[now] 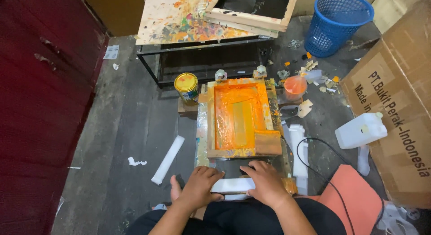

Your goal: Manual screen printing of orange ink onto white material strips using a wooden squeegee block.

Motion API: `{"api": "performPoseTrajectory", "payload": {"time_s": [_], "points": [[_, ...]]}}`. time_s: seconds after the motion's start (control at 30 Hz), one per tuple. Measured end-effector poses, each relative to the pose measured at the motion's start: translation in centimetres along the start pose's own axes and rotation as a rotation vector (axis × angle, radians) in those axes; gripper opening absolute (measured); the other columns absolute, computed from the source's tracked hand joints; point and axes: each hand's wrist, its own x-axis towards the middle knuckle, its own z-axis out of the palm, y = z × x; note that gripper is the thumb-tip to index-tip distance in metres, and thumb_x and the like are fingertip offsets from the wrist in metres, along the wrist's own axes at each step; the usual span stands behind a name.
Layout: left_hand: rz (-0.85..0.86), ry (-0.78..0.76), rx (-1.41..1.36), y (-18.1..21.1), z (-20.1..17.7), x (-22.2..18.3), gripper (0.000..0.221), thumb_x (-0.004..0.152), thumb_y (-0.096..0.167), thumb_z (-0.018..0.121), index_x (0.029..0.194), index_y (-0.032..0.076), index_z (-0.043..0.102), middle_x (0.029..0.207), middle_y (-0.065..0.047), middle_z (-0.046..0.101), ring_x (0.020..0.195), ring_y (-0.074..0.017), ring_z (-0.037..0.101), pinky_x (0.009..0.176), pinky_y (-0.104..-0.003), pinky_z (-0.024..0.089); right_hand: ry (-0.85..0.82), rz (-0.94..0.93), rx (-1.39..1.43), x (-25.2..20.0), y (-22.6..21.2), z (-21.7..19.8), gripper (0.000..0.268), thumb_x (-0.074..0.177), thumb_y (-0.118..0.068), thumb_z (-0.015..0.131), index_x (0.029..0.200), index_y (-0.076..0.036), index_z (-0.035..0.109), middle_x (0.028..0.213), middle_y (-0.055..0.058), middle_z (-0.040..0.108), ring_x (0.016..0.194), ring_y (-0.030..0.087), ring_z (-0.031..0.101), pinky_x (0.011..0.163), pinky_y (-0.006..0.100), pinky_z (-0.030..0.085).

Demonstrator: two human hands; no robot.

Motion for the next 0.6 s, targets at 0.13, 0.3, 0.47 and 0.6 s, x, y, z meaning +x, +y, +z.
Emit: {"api": "performPoseTrajectory", "payload": {"time_s": [0.13,0.3,0.47,0.6], "points": [[0.004,0.033,0.038,-0.8,1.3,0.0,0.066,0.079,0.031,0.086,0.138,0.013,0.060,0.120,-0.009,0.062,0.110,-0.0337,0.054,0.092,-0.051,0.039,-0.017,0.019,-0.043,0.6,0.5,1.4,0.083,0.078,-0.035,0.090,0.148,-0.029,0.047,0.131,-0.001,0.049,0.125,0.028,0.046,0.101,0.049,0.043],[-0.010,0.053,0.004,-0.6,1.4,-0.4,0.053,0.081,0.031,0.084,0.129,0.013,0.067,0.111,-0.008,0.064,0.105,-0.0332,0.056,0.090,-0.049,0.040,0.016,0.016,-0.075,1.0,0.6,2.4,0.047,0.080,-0.025,0.084,0.120,-0.034,0.061,0.113,-0.004,0.056,0.109,0.027,0.053,0.086,0.047,0.047],[0.017,0.118,0.009,-1.2,2.3,-0.7,0.050,0.080,0.032,0.083,0.125,0.014,0.068,0.107,-0.007,0.064,0.100,-0.0338,0.059,0.087,-0.048,0.041,0.029,0.015,0.000,0.5,0.3,2.1,0.043,0.081,-0.021,0.080,0.119,-0.034,0.065,0.112,-0.003,0.060,0.109,0.028,0.056,0.084,0.045,0.047],[0.011,0.122,0.038,-0.7,1.7,-0.9,0.052,0.080,0.030,0.084,0.126,0.013,0.069,0.107,-0.008,0.067,0.100,-0.0330,0.060,0.085,-0.047,0.041,0.052,0.028,0.030,-0.1,-0.6,0.9,0.043,0.082,-0.017,0.078,0.120,-0.033,0.067,0.112,-0.003,0.064,0.110,0.027,0.059,0.084,0.044,0.050]]}}
